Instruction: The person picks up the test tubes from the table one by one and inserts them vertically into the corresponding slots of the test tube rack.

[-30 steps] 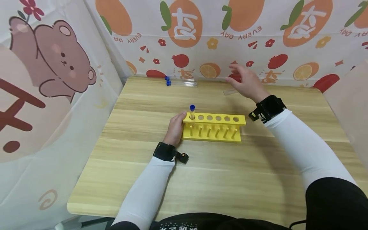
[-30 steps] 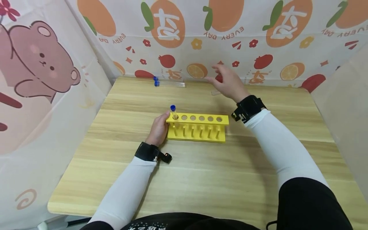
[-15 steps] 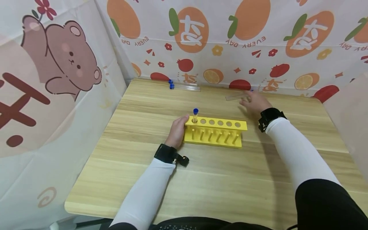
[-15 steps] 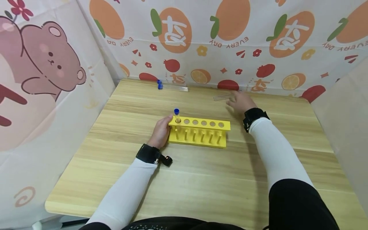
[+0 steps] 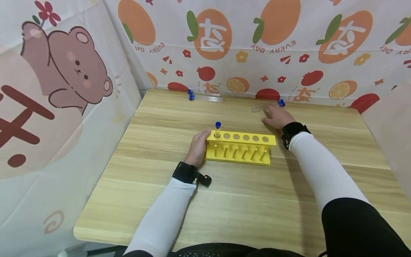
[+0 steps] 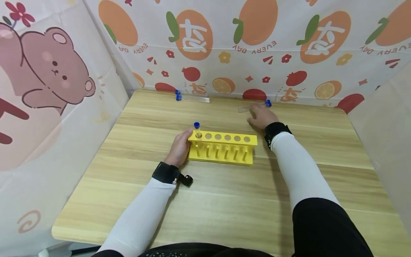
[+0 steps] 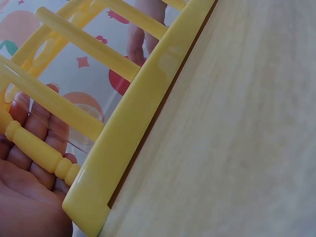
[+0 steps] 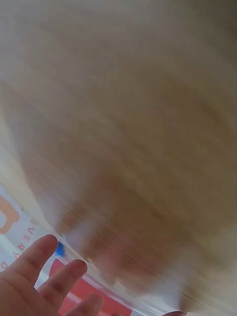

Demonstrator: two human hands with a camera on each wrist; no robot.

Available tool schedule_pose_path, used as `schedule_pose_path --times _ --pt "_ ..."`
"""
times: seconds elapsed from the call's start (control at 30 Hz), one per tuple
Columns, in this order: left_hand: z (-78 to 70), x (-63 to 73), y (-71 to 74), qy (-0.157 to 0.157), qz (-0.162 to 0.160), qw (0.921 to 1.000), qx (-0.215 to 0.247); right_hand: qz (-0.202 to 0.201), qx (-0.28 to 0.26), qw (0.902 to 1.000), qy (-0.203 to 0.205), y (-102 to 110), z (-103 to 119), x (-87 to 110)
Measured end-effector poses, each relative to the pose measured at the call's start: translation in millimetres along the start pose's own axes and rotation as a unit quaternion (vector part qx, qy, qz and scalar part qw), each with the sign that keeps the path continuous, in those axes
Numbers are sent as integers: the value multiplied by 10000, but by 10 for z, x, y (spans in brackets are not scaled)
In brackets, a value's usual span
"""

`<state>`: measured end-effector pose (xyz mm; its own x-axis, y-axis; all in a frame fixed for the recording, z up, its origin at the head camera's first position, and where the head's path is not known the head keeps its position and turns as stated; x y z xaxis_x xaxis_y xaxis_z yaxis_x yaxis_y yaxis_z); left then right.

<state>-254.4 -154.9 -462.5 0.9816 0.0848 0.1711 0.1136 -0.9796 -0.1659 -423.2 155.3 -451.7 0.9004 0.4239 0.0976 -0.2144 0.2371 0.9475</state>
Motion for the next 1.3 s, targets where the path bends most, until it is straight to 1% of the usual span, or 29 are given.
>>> schedule_pose_path --times 0.13,0.3,0.4,0.47,0.57,0.7,0.8,0.9,1.03,1.13,1.3 --pt "0 9 -11 -31 12 10000 14 42 58 9999 -75 -8 -8 -3" --pt "4 3 -18 -76 -8 9999 89 -61 95 9999 -65 24 -23 26" --pt "9 0 -20 -64 14 9999 76 -98 241 9997 -36 30 -45 58" --pt "11 -1 -18 -55 24 10000 60 -160 347 9992 -95 41 -57 90" --pt "10 -6 -9 -32 21 10000 23 -366 375 9979 -372 92 -72 156" --pt "-2 -14 -3 -17 31 10000 -17 -791 487 9926 -776 188 -120 267" --pt "-8 -18 -8 -3 44 10000 -16 -1094 606 9883 -874 235 -180 346" --pt "-4 -18 -16 -12 40 10000 -11 -1272 532 9861 -924 255 -252 416" --pt "9 -18 -27 -51 23 10000 -18 -1271 433 9856 -1027 252 -349 479" --pt "12 -18 -29 -66 4 10000 -34 -1296 371 9848 -1091 252 -412 490" --pt "1 -14 -35 -79 26 9999 -65 -1340 56 9837 -1201 298 -445 469"
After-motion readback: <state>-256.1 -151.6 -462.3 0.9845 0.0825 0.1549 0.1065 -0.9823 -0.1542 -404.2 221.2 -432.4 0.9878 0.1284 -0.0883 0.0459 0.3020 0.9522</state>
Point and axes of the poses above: each hand's wrist, its own x-axis away from the middle knuckle, its own y-axis out of the back of the hand, z = x × y, the point moved 5 cm from there along -x, towards the middle knuckle, and after that the axes turned 4 degrees about -z, right-handed, at the moved point
